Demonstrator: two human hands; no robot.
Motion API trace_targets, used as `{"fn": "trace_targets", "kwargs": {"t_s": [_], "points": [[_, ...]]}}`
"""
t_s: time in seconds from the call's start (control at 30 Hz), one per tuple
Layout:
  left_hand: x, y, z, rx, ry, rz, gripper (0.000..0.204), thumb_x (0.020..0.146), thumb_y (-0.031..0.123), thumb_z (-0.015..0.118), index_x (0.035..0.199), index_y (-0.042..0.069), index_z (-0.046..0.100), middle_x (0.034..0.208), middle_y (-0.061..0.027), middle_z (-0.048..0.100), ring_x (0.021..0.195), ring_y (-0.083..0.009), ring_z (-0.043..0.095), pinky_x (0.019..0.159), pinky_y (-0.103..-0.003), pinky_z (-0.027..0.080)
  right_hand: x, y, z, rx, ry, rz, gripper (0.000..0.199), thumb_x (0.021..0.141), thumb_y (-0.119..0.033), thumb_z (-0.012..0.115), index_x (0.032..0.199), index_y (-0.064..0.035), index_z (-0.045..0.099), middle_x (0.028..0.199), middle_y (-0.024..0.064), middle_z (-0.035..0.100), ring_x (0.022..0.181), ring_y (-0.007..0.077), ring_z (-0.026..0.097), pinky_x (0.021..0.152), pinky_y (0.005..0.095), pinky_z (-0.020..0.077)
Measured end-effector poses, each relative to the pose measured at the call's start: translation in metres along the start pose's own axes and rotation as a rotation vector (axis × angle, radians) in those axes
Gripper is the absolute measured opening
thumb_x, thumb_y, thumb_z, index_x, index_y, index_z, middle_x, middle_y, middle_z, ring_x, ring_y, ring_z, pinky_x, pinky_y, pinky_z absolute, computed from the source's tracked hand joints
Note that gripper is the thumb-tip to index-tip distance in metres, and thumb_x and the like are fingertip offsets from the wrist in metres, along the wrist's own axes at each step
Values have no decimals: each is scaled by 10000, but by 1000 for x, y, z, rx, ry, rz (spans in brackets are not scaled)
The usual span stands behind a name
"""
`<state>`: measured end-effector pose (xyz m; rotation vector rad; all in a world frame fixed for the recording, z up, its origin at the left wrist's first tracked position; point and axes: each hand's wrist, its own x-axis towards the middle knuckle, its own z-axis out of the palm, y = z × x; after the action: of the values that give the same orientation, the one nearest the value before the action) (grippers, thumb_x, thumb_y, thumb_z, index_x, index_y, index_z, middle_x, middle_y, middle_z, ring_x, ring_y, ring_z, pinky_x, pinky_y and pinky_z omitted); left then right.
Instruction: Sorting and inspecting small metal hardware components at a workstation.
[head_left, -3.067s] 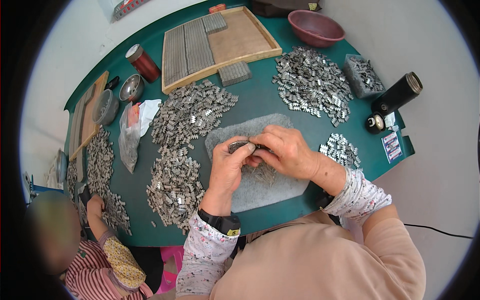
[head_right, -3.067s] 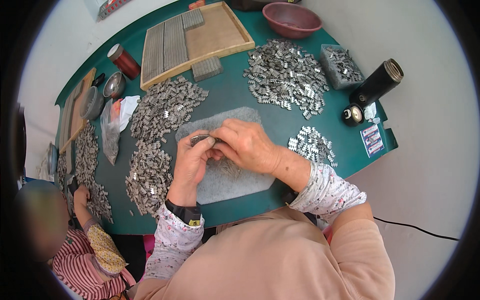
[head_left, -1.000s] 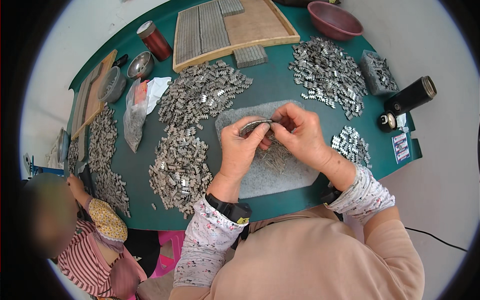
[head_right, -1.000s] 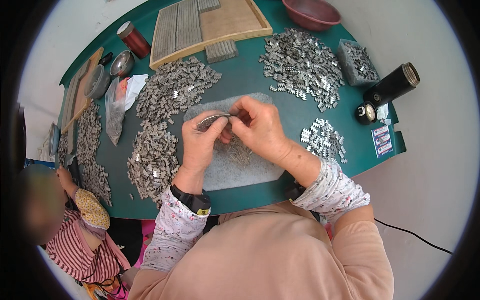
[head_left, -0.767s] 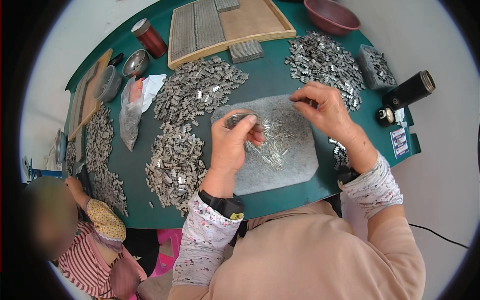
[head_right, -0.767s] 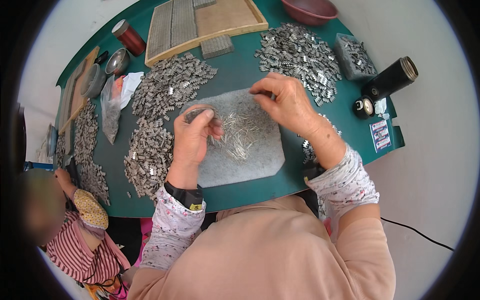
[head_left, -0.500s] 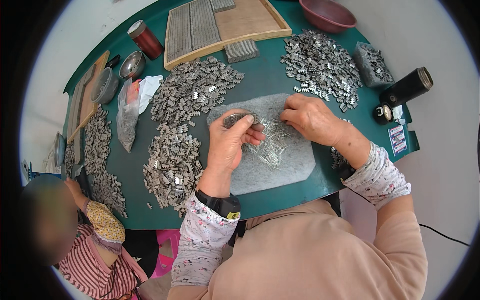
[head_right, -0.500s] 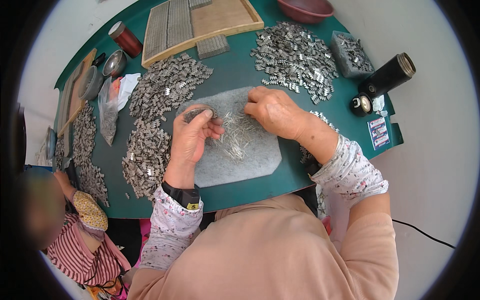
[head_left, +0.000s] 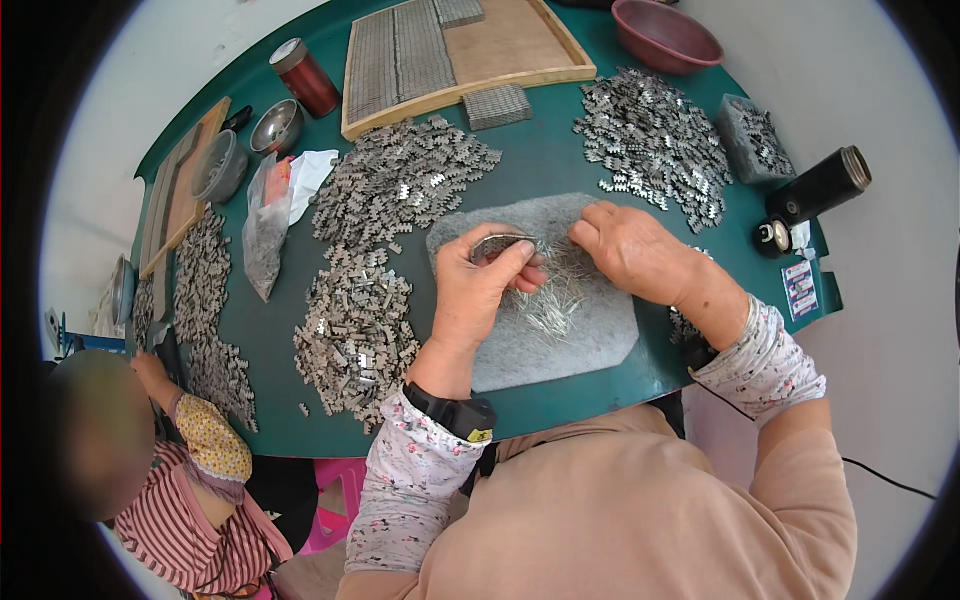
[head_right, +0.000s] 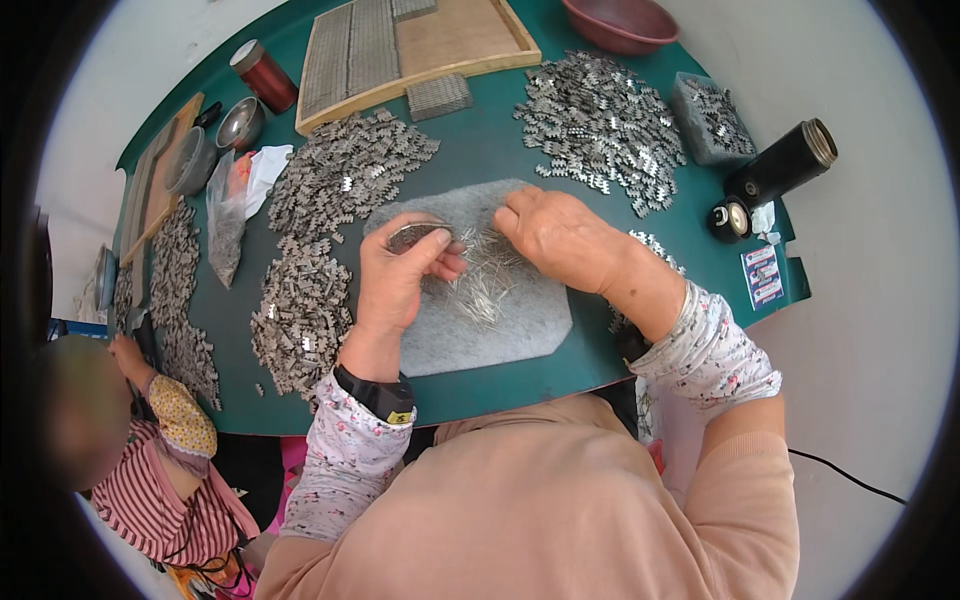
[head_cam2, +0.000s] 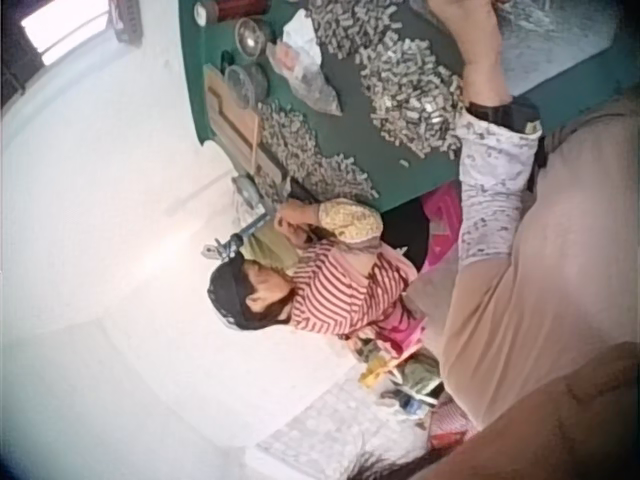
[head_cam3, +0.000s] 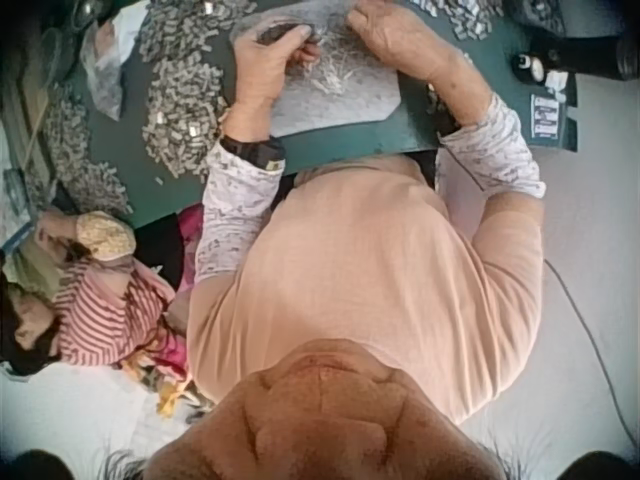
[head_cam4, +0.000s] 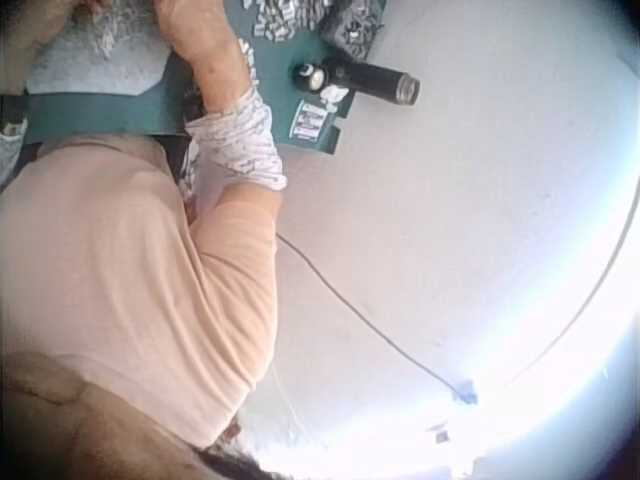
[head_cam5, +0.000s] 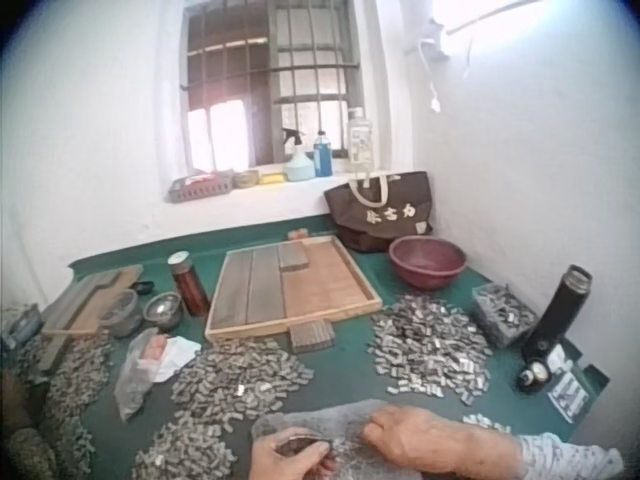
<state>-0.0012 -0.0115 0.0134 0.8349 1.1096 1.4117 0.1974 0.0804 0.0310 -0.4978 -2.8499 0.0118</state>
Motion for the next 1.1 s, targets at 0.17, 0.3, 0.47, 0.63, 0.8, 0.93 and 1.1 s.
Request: {"fn": "trace_targets", "kwargs": {"t_s": [0.17, 0.3, 0.47, 0.63, 0.8, 0.93, 1.1], "points": [[-2, -1, 3, 16, -21, 42, 144, 845, 23, 634, 966, -56, 626, 799, -160, 681, 647, -212, 675, 553, -279, 544, 8, -20, 1, 584, 287, 251, 175, 773, 26, 604, 945, 2, 589, 867, 138, 612, 774, 233, 631, 672, 333, 508], [-2, -2, 4, 18, -38, 53, 135, 844, 10, 628, 962, -57, 631, 783, -144, 674, 650, -210, 675, 556, -277, 546, 17, -35, 14, 1185, 459, 493, 71, 871, -23, 600, 937, 6, 596, 857, 56, 620, 739, 88, 584, 661, 243, 492], [-3, -3, 4, 11, -41, 57, 117, 840, -2, 627, 942, -59, 641, 759, -119, 663, 651, -201, 674, 560, -266, 546, 20, -40, 23, 1254, 436, 470, 65, 908, -43, 573, 951, 6, 582, 858, 13, 593, 763, 52, 544, 670, 228, 485], [-2, -5, 4, 29, -49, 58, 117, 838, -4, 632, 942, -57, 644, 766, -119, 665, 650, -196, 673, 557, -264, 545, 20, -41, 24, 1341, 455, 477, 75, 918, -51, 565, 969, 4, 574, 862, 5, 586, 780, 57, 546, 681, 233, 488], [-2, -4, 6, 54, -62, 42, 115, 834, -5, 639, 937, -55, 647, 765, -114, 666, 650, -188, 671, 559, -261, 544, 17, -38, 22, 1172, 404, 504, 82, 881, -41, 590, 947, 5, 580, 838, 47, 601, 782, 108, 589, 659, 264, 496], [-5, -7, 5, 172, -13, 51, 118, 836, -1, 640, 939, -57, 644, 770, -105, 665, 656, -169, 670, 563, -249, 545, 19, -36, 16, 648, 446, 248, 120, 829, -20, 610, 944, 2, 585, 820, 110, 598, 726, 224, 625, 629, 308, 500], [-2, -1, 3, 4, -46, -36, 118, 835, 23, 622, 926, -52, 639, 750, -108, 658, 613, -171, 646, 560, -259, 530, 19, -46, 16, 547, 578, 212, 199, 784, -29, 644, 978, -19, 603, 842, 129, 591, 738, 304, 616, 623, 366, 506]]}}
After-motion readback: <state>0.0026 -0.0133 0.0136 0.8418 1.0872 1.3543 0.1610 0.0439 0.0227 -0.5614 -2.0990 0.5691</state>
